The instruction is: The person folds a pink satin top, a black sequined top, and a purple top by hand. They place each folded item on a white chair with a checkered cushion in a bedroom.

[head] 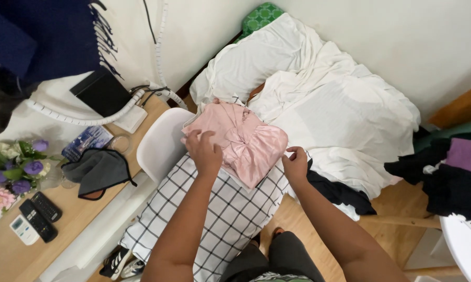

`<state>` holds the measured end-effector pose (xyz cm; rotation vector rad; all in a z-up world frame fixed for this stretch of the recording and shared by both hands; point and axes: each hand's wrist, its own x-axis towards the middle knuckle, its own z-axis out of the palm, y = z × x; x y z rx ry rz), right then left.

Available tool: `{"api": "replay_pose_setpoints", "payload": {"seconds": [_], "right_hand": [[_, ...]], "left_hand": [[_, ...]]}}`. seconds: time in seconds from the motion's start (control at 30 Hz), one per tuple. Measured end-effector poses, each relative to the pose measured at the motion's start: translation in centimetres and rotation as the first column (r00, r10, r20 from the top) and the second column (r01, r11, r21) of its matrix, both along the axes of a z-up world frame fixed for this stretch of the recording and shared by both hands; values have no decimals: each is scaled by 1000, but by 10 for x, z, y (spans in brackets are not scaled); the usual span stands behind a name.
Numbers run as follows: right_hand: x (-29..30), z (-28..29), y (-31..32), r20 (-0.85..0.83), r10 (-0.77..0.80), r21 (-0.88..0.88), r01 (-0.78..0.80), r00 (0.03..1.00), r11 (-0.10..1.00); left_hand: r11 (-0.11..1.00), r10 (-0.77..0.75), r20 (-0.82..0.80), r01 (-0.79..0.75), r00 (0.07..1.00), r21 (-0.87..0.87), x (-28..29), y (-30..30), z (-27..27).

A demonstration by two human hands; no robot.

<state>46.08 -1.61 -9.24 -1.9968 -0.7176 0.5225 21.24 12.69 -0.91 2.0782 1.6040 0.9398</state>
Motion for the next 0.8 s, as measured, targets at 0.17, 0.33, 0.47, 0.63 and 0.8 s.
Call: {"api": "replay_pose_setpoints", "payload": {"seconds": [0.17,0.33,0.47,0.63,0.8], "right_hand": [[27,22,-14,-160,-30,110,47,987,993],[75,61,-38,-128,-89,262,120,988,958],[120,86,-73,-225,-158,360,233,962,904],[177,111,-129,-283,-341,282,417,897,864],[252,112,-198,-198,-384,464,432,902,774]], "left_hand": [[958,-259,-24,260,966,118,31,-15,29],[854,-490,-29,487,871,184,80,-24,26],[785,-620,5,619,785,28,131,-46,44],[652,-758,11,758,652,-22,196,-74,52],[536,-840,65,843,538,-47,274,-114,84]]}}
